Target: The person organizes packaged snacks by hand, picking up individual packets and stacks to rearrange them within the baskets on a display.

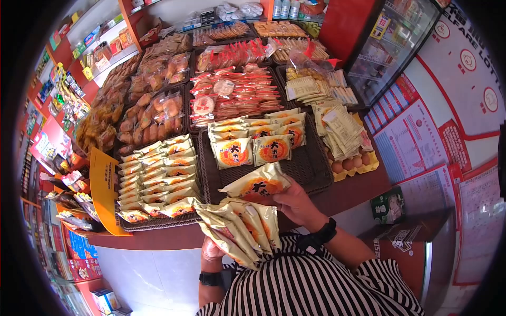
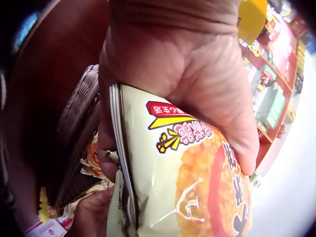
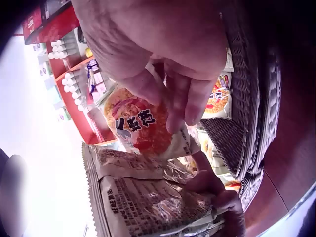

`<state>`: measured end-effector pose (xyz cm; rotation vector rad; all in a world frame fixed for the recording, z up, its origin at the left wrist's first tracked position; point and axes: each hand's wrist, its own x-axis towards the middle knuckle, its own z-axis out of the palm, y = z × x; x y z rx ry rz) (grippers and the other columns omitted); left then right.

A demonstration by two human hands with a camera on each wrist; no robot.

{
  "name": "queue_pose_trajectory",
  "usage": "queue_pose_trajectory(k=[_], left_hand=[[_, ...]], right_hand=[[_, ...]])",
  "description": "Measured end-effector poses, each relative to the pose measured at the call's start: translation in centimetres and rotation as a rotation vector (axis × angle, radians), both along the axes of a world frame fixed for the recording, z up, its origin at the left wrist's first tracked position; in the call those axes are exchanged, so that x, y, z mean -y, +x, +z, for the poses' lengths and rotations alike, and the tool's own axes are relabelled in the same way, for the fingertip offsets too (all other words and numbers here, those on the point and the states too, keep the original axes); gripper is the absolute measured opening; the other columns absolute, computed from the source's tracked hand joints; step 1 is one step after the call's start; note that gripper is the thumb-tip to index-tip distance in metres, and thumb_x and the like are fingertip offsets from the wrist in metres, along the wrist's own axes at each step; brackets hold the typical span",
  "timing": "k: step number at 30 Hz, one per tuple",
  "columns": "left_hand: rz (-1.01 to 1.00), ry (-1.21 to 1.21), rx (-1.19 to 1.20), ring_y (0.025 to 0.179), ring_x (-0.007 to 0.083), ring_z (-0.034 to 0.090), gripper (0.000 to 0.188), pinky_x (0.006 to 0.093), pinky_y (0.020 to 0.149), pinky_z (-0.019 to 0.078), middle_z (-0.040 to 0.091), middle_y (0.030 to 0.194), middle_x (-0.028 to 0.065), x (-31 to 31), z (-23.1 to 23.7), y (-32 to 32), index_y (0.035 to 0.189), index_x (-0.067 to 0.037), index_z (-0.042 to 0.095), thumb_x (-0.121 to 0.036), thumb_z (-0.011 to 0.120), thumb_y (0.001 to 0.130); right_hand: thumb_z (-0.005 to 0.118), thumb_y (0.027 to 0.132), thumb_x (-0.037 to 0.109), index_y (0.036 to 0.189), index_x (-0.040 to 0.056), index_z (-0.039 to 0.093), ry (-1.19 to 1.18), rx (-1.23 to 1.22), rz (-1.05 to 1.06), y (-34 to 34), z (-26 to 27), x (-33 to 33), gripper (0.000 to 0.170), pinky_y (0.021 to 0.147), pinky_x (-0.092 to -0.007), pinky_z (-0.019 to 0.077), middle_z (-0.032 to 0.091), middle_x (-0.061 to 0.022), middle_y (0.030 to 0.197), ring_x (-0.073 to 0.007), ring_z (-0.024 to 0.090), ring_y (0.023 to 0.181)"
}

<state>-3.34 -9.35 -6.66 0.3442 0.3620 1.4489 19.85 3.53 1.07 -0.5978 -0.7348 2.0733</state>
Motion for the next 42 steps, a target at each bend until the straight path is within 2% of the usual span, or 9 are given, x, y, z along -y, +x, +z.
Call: queue_pose_trajectory(k=[7, 9, 10, 17, 19, 26, 30, 33, 42], left_hand=[[0.155, -0.088, -0.019, 0.100, 0.0264, 0.060, 0.053, 0.0414, 0.090, 0.0487, 0.061, 0.114, 0.0118, -0.6, 1.8, 0.8, 0.124, -0.008, 0.050, -0.038, 0.063, 0.082], [0.099, 0.168, 0.014, 0.099, 0.0254, 0.060, 0.047, 0.0396, 0.091, 0.0479, 0.063, 0.111, 0.0104, -1.0, 1.1, 0.7, 0.117, -0.008, 0.057, -0.037, 0.066, 0.080], [0.185, -0.015, 0.036, 0.096, 0.0253, 0.061, 0.043, 0.0393, 0.086, 0.0506, 0.063, 0.108, 0.0106, -0.7, 1.5, 1.2, 0.111, -0.008, 0.060, -0.033, 0.070, 0.077], [0.225, -0.188, -0.066, 0.092, 0.0290, 0.063, 0.067, 0.0415, 0.080, 0.0541, 0.062, 0.107, 0.0165, -0.8, 3.7, 1.9, 0.118, 0.001, 0.050, -0.026, 0.081, 0.065], [0.019, -0.156, -0.324, 0.098, 0.0289, 0.061, 0.079, 0.0411, 0.085, 0.0522, 0.060, 0.111, 0.0167, -0.9, 2.9, 0.9, 0.123, 0.003, 0.046, -0.025, 0.084, 0.060], [-0.140, -0.104, -0.510, 0.105, 0.0207, 0.056, 0.088, 0.0346, 0.092, 0.0447, 0.058, 0.117, 0.0118, -2.7, 5.1, 2.9, 0.127, 0.006, 0.041, -0.021, 0.085, 0.055], [-0.133, -0.128, -0.495, 0.104, 0.0199, 0.056, 0.089, 0.0345, 0.092, 0.0447, 0.058, 0.115, 0.0118, -2.2, 5.6, 3.5, 0.126, 0.006, 0.042, -0.025, 0.087, 0.056], [-0.110, -0.156, -0.481, 0.103, 0.0199, 0.056, 0.087, 0.0343, 0.091, 0.0450, 0.059, 0.114, 0.0115, -1.4, 5.2, 3.5, 0.125, 0.006, 0.042, -0.024, 0.086, 0.056], [-0.033, -0.187, -0.420, 0.104, 0.0199, 0.056, 0.089, 0.0325, 0.090, 0.0452, 0.057, 0.116, 0.0114, 0.3, 3.6, 2.3, 0.127, 0.006, 0.040, -0.027, 0.086, 0.057]], right_hand=[[0.060, 0.087, 0.008, 0.126, 0.0064, 0.045, -0.135, -0.058, 0.292, -0.1, -1.6, 0.6, 0.042, 0.089, -0.0358, 0.0491, 0.054, -0.0070, 0.124, -0.0177, 0.057, 0.108], [0.059, 0.087, 0.006, 0.125, 0.0062, 0.046, -0.090, -0.027, 0.269, -0.2, -1.8, 0.6, 0.040, 0.092, -0.0356, 0.0466, 0.055, -0.0065, 0.122, -0.0168, 0.056, 0.109], [0.059, 0.087, 0.006, 0.125, 0.0062, 0.046, -0.093, -0.035, 0.270, 0.0, -2.0, 0.5, 0.040, 0.092, -0.0356, 0.0466, 0.055, -0.0065, 0.122, -0.0168, 0.056, 0.109], [0.060, 0.084, 0.004, 0.124, 0.0024, 0.045, 0.164, 0.107, 0.322, 4.7, 1.3, -3.8, 0.042, 0.089, -0.0300, 0.0452, 0.057, -0.0063, 0.114, -0.0106, 0.054, 0.104], [0.062, 0.083, 0.005, 0.123, 0.0017, 0.046, 0.119, 0.055, 0.288, 5.9, 2.0, -5.6, 0.044, 0.088, -0.0289, 0.0452, 0.057, -0.0061, 0.112, -0.0100, 0.054, 0.101], [0.068, 0.074, 0.020, 0.098, 0.0006, 0.062, 0.952, 0.813, 0.499, 6.3, 5.5, -9.2, 0.031, 0.068, -0.0325, 0.0459, 0.063, -0.0130, 0.082, -0.0233, 0.062, 0.075], [0.068, 0.074, 0.022, 0.095, 0.0013, 0.062, 0.971, 0.861, 0.620, 5.2, 5.8, -10.0, 0.030, 0.066, -0.0354, 0.0451, 0.063, -0.0146, 0.081, -0.0274, 0.062, 0.075], [0.069, 0.076, 0.018, 0.094, 0.0021, 0.061, 1.083, 0.884, 0.681, 5.2, 5.8, -10.9, 0.026, 0.062, -0.0294, 0.0451, 0.063, -0.0094, 0.077, -0.0167, 0.059, 0.067], [0.067, 0.073, 0.020, 0.087, 0.0059, 0.059, 1.064, 1.386, 0.418, 10.2, 4.3, -15.9, 0.021, 0.066, -0.0387, 0.0454, 0.061, -0.0137, 0.079, -0.0331, 0.060, 0.076]])
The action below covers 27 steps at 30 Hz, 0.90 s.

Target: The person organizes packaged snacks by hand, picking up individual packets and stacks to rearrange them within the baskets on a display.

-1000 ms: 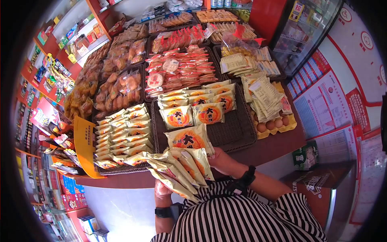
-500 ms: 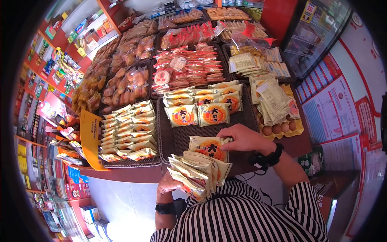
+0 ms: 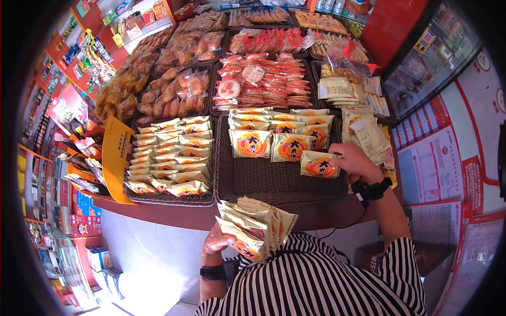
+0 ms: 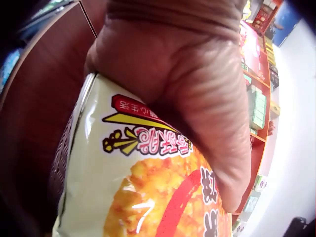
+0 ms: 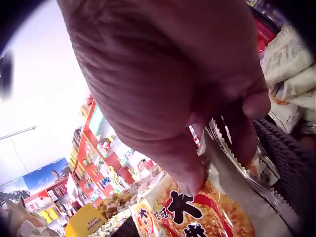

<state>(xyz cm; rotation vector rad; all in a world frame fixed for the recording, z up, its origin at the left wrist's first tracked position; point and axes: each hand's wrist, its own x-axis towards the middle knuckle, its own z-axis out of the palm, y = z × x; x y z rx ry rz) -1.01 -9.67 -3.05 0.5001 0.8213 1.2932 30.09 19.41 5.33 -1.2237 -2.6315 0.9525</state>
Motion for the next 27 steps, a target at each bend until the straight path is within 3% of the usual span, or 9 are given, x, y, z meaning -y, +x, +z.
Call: queue_pose_trajectory(k=[5, 9, 11, 12, 16, 18, 24, 27], left_hand=[[0.007, -0.007, -0.001, 0.104, 0.0201, 0.056, 0.092, 0.0324, 0.090, 0.0448, 0.057, 0.117, 0.0115, -0.5, 0.3, 0.5, 0.128, 0.006, 0.040, -0.029, 0.086, 0.057], [0.023, 0.028, 0.026, 0.104, 0.0209, 0.056, 0.090, 0.0333, 0.091, 0.0448, 0.057, 0.117, 0.0126, -1.1, 0.1, 0.6, 0.127, 0.007, 0.040, -0.029, 0.085, 0.058], [0.026, 0.046, 0.067, 0.103, 0.0220, 0.057, 0.088, 0.0338, 0.091, 0.0448, 0.058, 0.115, 0.0140, -1.3, 0.0, 0.6, 0.126, 0.007, 0.041, -0.028, 0.084, 0.058], [0.025, 0.037, 0.058, 0.104, 0.0233, 0.057, 0.087, 0.0342, 0.091, 0.0448, 0.058, 0.115, 0.0148, -1.8, -0.1, 0.8, 0.126, 0.007, 0.041, -0.026, 0.084, 0.058], [-0.056, 0.041, 0.056, 0.108, 0.0250, 0.055, 0.090, 0.0371, 0.094, 0.0434, 0.055, 0.120, 0.0159, -3.1, 0.0, 1.4, 0.128, 0.008, 0.038, -0.025, 0.083, 0.058], [0.038, 0.058, 0.069, 0.110, 0.0259, 0.054, 0.091, 0.0376, 0.095, 0.0430, 0.054, 0.122, 0.0166, -3.1, -0.5, 1.6, 0.129, 0.008, 0.037, -0.026, 0.084, 0.058], [0.009, 0.051, 0.057, 0.108, 0.0259, 0.055, 0.095, 0.0378, 0.093, 0.0453, 0.055, 0.121, 0.0162, -2.2, -1.2, 0.4, 0.129, 0.008, 0.037, -0.032, 0.086, 0.057], [0.022, 0.060, 0.063, 0.107, 0.0253, 0.056, 0.095, 0.0374, 0.092, 0.0461, 0.055, 0.120, 0.0158, -1.7, -1.5, 0.3, 0.128, 0.008, 0.038, -0.031, 0.086, 0.057]], right_hand=[[0.065, 0.074, 0.020, 0.090, 0.0065, 0.057, -0.033, 0.004, 0.078, -1.4, -1.9, 1.7, 0.023, 0.067, -0.0397, 0.0458, 0.061, -0.0135, 0.083, -0.0334, 0.060, 0.080], [0.065, 0.077, 0.019, 0.092, 0.0049, 0.057, -0.159, -0.166, 0.090, -2.8, -2.4, 3.6, 0.022, 0.067, -0.0368, 0.0460, 0.061, -0.0132, 0.081, -0.0307, 0.061, 0.077], [0.065, 0.080, 0.014, 0.096, 0.0006, 0.057, -0.318, -0.286, 0.083, -3.9, -2.1, 4.6, 0.022, 0.067, -0.0277, 0.0447, 0.060, -0.0071, 0.078, -0.0128, 0.057, 0.073], [0.065, 0.082, 0.012, 0.096, 0.0003, 0.058, -0.312, -0.335, 0.122, -4.6, -1.9, 5.0, 0.020, 0.067, -0.0259, 0.0442, 0.060, -0.0042, 0.080, -0.0089, 0.054, 0.075], [0.063, 0.084, 0.013, 0.096, 0.0006, 0.058, -0.438, -0.491, 0.173, -6.8, -1.1, 6.0, 0.018, 0.067, -0.0243, 0.0439, 0.061, -0.0022, 0.082, -0.0067, 0.054, 0.076], [0.063, 0.085, 0.013, 0.096, 0.0008, 0.058, -0.533, -0.495, 0.169, -7.1, -0.8, 6.5, 0.017, 0.068, -0.0236, 0.0438, 0.061, -0.0020, 0.083, -0.0060, 0.054, 0.077], [0.062, 0.086, 0.015, 0.098, 0.0008, 0.056, -0.762, -0.540, 0.140, -7.5, -1.8, 6.2, 0.019, 0.068, -0.0207, 0.0437, 0.062, -0.0007, 0.086, -0.0046, 0.054, 0.077], [0.065, 0.082, 0.019, 0.100, 0.0021, 0.057, -0.883, -0.706, 0.041, -7.7, -2.1, 3.6, 0.026, 0.074, -0.0260, 0.0450, 0.061, -0.0038, 0.092, -0.0109, 0.056, 0.082]])
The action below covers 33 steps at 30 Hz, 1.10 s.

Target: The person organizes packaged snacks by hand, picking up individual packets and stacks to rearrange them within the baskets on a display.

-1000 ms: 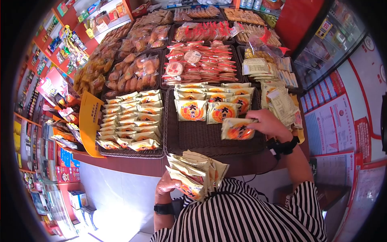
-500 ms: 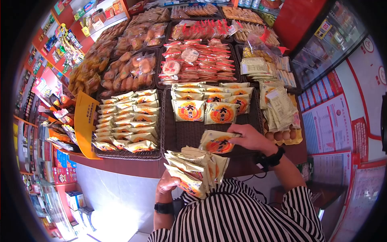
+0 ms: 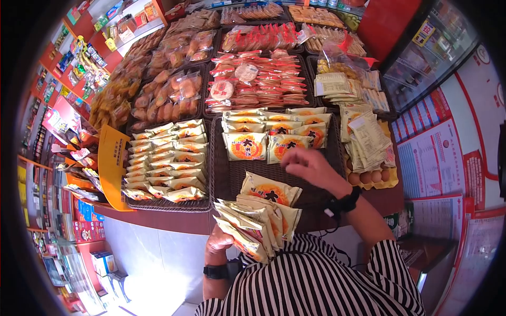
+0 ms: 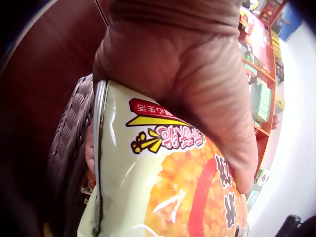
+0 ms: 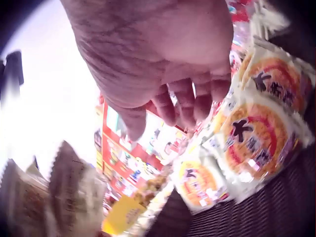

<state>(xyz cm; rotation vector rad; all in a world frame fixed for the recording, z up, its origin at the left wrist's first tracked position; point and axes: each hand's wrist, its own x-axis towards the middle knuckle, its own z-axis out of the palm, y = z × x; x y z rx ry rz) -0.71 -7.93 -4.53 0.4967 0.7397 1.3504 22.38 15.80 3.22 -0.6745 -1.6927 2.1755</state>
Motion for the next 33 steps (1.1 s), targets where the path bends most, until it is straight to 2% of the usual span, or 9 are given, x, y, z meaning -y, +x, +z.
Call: queue_pose_trajectory(k=[2, 3, 5, 8, 12, 17, 20, 26, 33], left_hand=[[-0.003, -0.007, 0.006, 0.107, 0.0250, 0.056, 0.093, 0.0370, 0.092, 0.0463, 0.056, 0.119, 0.0155, 0.2, -0.1, 0.0, 0.128, 0.007, 0.039, -0.031, 0.086, 0.057], [0.002, -0.006, 0.006, 0.107, 0.0250, 0.056, 0.093, 0.0370, 0.092, 0.0463, 0.056, 0.119, 0.0155, 0.3, -0.1, -0.1, 0.128, 0.007, 0.039, -0.031, 0.086, 0.057], [0.004, -0.008, -0.012, 0.108, 0.0250, 0.055, 0.093, 0.0372, 0.093, 0.0449, 0.055, 0.120, 0.0154, 0.5, -0.2, -0.2, 0.128, 0.007, 0.038, -0.030, 0.086, 0.058], [0.007, -0.005, -0.006, 0.110, 0.0248, 0.054, 0.093, 0.0374, 0.095, 0.0433, 0.054, 0.122, 0.0153, 0.6, 0.1, -0.2, 0.129, 0.007, 0.037, -0.031, 0.085, 0.059], [0.057, 0.000, -0.024, 0.110, 0.0245, 0.053, 0.094, 0.0369, 0.095, 0.0427, 0.053, 0.123, 0.0154, 0.4, 0.7, 0.1, 0.130, 0.007, 0.036, -0.032, 0.085, 0.059], [0.039, -0.012, -0.010, 0.111, 0.0247, 0.053, 0.096, 0.0369, 0.096, 0.0419, 0.052, 0.123, 0.0158, 0.2, 0.9, 0.0, 0.131, 0.007, 0.033, -0.031, 0.084, 0.059], [0.059, -0.028, -0.005, 0.112, 0.0250, 0.052, 0.098, 0.0370, 0.097, 0.0410, 0.051, 0.124, 0.0160, -0.3, 1.3, 0.2, 0.132, 0.007, 0.030, -0.030, 0.084, 0.060], [0.062, -0.009, -0.020, 0.112, 0.0247, 0.052, 0.097, 0.0370, 0.097, 0.0409, 0.051, 0.124, 0.0160, -0.1, 1.2, 0.4, 0.132, 0.008, 0.029, -0.029, 0.083, 0.060], [0.068, -0.024, -0.018, 0.108, 0.0235, 0.054, 0.097, 0.0359, 0.094, 0.0432, 0.053, 0.121, 0.0155, 0.3, 0.8, 0.1, 0.131, 0.007, 0.032, -0.031, 0.084, 0.060]], right_hand=[[0.072, 0.074, 0.024, 0.104, 0.0044, 0.056, 1.276, 0.365, -0.303, -0.4, -1.2, -2.2, 0.038, 0.084, -0.0336, 0.0426, 0.058, -0.0071, 0.100, -0.0207, 0.053, 0.093], [0.072, 0.074, 0.024, 0.104, 0.0044, 0.056, 1.277, 0.362, -0.299, -0.6, -1.5, -2.7, 0.038, 0.084, -0.0336, 0.0426, 0.058, -0.0071, 0.100, -0.0207, 0.053, 0.093], [0.076, 0.066, 0.025, 0.106, 0.0079, 0.056, 1.427, 0.614, -0.301, -1.0, -2.0, -3.4, 0.048, 0.089, -0.0393, 0.0383, 0.054, -0.0084, 0.104, -0.0274, 0.048, 0.102], [0.079, 0.062, 0.023, 0.100, 0.0076, 0.057, 1.502, 0.692, -0.265, -1.6, -3.0, -3.7, 0.046, 0.080, -0.0393, 0.0416, 0.055, -0.0085, 0.096, -0.0276, 0.050, 0.094], [0.078, 0.063, 0.020, 0.097, 0.0082, 0.058, 1.470, 0.696, -0.195, -1.1, -3.5, -4.3, 0.042, 0.078, -0.0398, 0.0423, 0.055, -0.0077, 0.094, -0.0276, 0.051, 0.091], [0.073, 0.067, 0.016, 0.089, 0.0072, 0.059, 1.310, 0.447, -0.116, -1.0, -4.2, -5.4, 0.028, 0.076, -0.0393, 0.0415, 0.055, -0.0084, 0.088, -0.0296, 0.049, 0.088], [0.072, 0.068, 0.017, 0.087, 0.0070, 0.059, 1.304, 0.484, -0.084, -2.5, -3.4, -5.7, 0.025, 0.075, -0.0396, 0.0416, 0.056, -0.0081, 0.087, -0.0289, 0.049, 0.087], [0.075, 0.065, 0.020, 0.090, 0.0082, 0.057, 1.491, 0.642, -0.120, -3.9, -3.5, -5.8, 0.033, 0.076, -0.0395, 0.0410, 0.054, -0.0066, 0.088, -0.0270, 0.049, 0.091], [0.079, 0.061, 0.021, 0.095, 0.0090, 0.056, 1.534, 0.703, -0.165, -4.0, -3.1, -5.0, 0.043, 0.078, -0.0393, 0.0396, 0.050, -0.0065, 0.098, -0.0257, 0.047, 0.096]])
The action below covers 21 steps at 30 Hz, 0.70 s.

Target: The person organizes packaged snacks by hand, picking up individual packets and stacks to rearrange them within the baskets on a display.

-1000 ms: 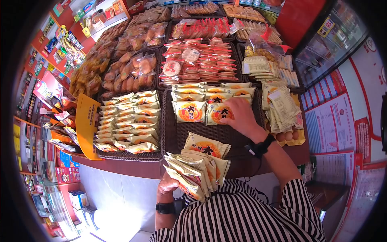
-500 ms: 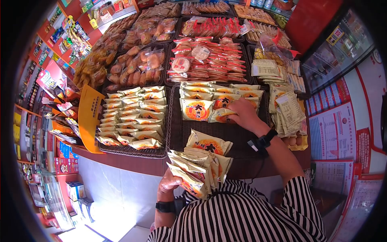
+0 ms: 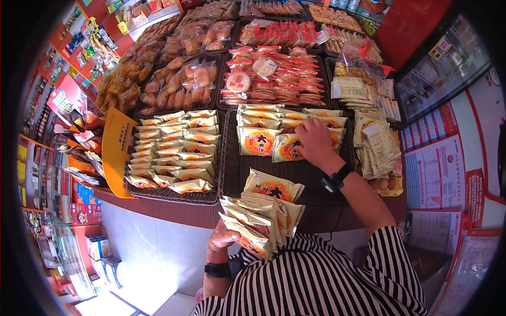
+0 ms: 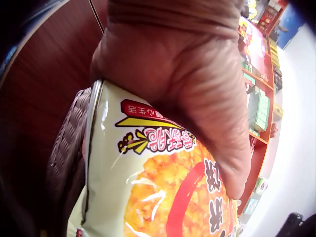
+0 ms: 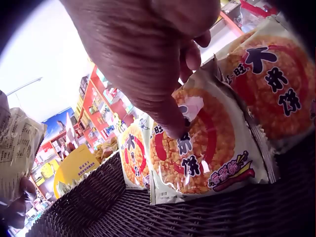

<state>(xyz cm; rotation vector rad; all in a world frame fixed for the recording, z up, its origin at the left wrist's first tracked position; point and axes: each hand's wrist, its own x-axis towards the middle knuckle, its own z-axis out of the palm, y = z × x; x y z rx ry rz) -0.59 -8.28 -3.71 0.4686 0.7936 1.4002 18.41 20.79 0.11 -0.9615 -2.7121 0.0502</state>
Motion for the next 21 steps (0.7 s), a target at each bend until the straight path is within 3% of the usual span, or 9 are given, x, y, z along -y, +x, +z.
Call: queue_pose_trajectory(k=[9, 15, 17, 18, 20, 21], left_hand=[[-0.017, 0.003, 0.009, 0.110, 0.0244, 0.053, 0.096, 0.0363, 0.095, 0.0421, 0.052, 0.123, 0.0158, -0.4, 0.0, 0.0, 0.131, 0.007, 0.032, -0.029, 0.084, 0.060], [-0.007, 0.002, 0.005, 0.110, 0.0241, 0.053, 0.096, 0.0356, 0.095, 0.0421, 0.052, 0.122, 0.0156, -0.5, 0.2, 0.1, 0.131, 0.007, 0.032, -0.029, 0.085, 0.059], [0.000, -0.003, 0.010, 0.110, 0.0238, 0.053, 0.096, 0.0354, 0.095, 0.0422, 0.053, 0.122, 0.0153, -0.6, 0.2, 0.1, 0.131, 0.007, 0.033, -0.029, 0.085, 0.059], [-0.003, -0.010, 0.008, 0.110, 0.0235, 0.053, 0.096, 0.0353, 0.095, 0.0422, 0.053, 0.122, 0.0150, -0.5, 0.0, 0.0, 0.131, 0.007, 0.033, -0.028, 0.085, 0.058], [-0.007, -0.016, 0.007, 0.109, 0.0232, 0.053, 0.096, 0.0352, 0.095, 0.0423, 0.053, 0.122, 0.0146, -0.5, -0.1, 0.0, 0.131, 0.007, 0.033, -0.028, 0.086, 0.058], [-0.008, -0.019, 0.001, 0.110, 0.0230, 0.053, 0.097, 0.0352, 0.095, 0.0423, 0.053, 0.122, 0.0144, -0.5, -0.1, 0.0, 0.131, 0.007, 0.033, -0.027, 0.086, 0.058]], right_hand=[[0.080, 0.061, 0.023, 0.095, 0.0066, 0.056, 0.055, -0.046, 0.005, 0.3, 0.3, 0.4, 0.045, 0.079, -0.0377, 0.0404, 0.048, -0.0084, 0.098, -0.0248, 0.046, 0.095], [0.078, 0.063, 0.024, 0.105, 0.0075, 0.056, 0.034, -0.105, -0.044, 1.1, 0.6, 1.1, 0.050, 0.080, -0.0394, 0.0400, 0.048, -0.0080, 0.102, -0.0272, 0.046, 0.099], [0.072, 0.073, 0.025, 0.104, 0.0053, 0.056, -0.026, -0.231, -0.013, 1.4, 1.1, 1.9, 0.039, 0.076, -0.0357, 0.0429, 0.053, -0.0079, 0.096, -0.0233, 0.052, 0.092], [0.072, 0.073, 0.025, 0.104, 0.0053, 0.056, -0.026, -0.231, -0.012, 1.7, 1.7, 2.5, 0.039, 0.076, -0.0357, 0.0429, 0.053, -0.0079, 0.096, -0.0233, 0.052, 0.092], [0.064, 0.082, 0.027, 0.099, 0.0024, 0.055, -0.784, -0.412, 0.166, 2.4, 3.2, 4.2, 0.031, 0.068, -0.0328, 0.0445, 0.055, -0.0093, 0.083, -0.0206, 0.055, 0.077], [0.064, 0.082, 0.027, 0.099, 0.0024, 0.055, -0.784, -0.411, 0.164, 2.6, 3.6, 5.4, 0.031, 0.068, -0.0328, 0.0445, 0.055, -0.0093, 0.083, -0.0206, 0.055, 0.077]])
